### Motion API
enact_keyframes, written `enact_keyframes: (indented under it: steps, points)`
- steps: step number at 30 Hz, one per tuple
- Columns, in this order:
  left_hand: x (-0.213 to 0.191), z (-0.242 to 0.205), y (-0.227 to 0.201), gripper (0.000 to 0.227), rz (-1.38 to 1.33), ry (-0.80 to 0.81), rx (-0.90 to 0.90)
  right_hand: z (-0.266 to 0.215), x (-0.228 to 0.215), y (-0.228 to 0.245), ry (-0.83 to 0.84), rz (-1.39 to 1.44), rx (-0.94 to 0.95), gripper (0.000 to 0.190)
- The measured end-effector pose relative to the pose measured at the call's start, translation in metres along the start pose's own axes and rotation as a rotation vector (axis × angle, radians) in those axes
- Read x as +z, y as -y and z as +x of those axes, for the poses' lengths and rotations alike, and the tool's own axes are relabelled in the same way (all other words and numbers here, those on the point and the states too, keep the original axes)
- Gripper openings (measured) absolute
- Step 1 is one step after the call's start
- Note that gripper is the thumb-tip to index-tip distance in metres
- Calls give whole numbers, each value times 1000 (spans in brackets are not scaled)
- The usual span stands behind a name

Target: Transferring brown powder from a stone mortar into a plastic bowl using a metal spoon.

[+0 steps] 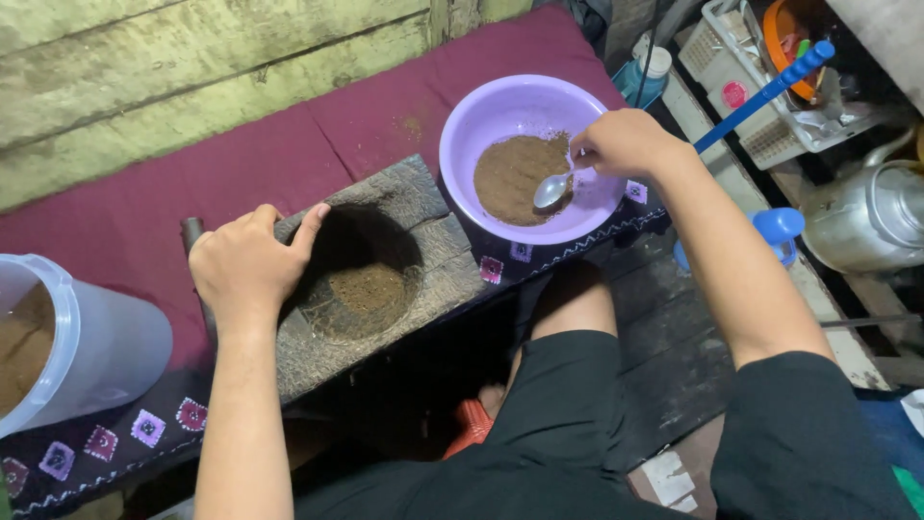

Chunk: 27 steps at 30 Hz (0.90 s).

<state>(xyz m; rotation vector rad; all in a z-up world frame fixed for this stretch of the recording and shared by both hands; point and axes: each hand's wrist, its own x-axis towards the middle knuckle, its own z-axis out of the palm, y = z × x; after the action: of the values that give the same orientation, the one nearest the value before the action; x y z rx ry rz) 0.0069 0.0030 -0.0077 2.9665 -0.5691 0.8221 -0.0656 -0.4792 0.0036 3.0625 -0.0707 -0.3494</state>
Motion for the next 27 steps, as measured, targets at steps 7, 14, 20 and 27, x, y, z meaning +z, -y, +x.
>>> enact_keyframes:
  steps: [7,14,20,27]
  points:
    - [2,1,0,71,38,-19,13,91,94,-42,-7,-338,-29,16]
    - [5,3,3,69,39,-35,22,85,74,-28,-15,-411,-107,16]
    - [9,1,5,67,54,-37,20,82,77,-29,60,-370,-107,18]
    - [8,4,5,68,47,-3,11,89,92,-34,-40,-484,-189,8]
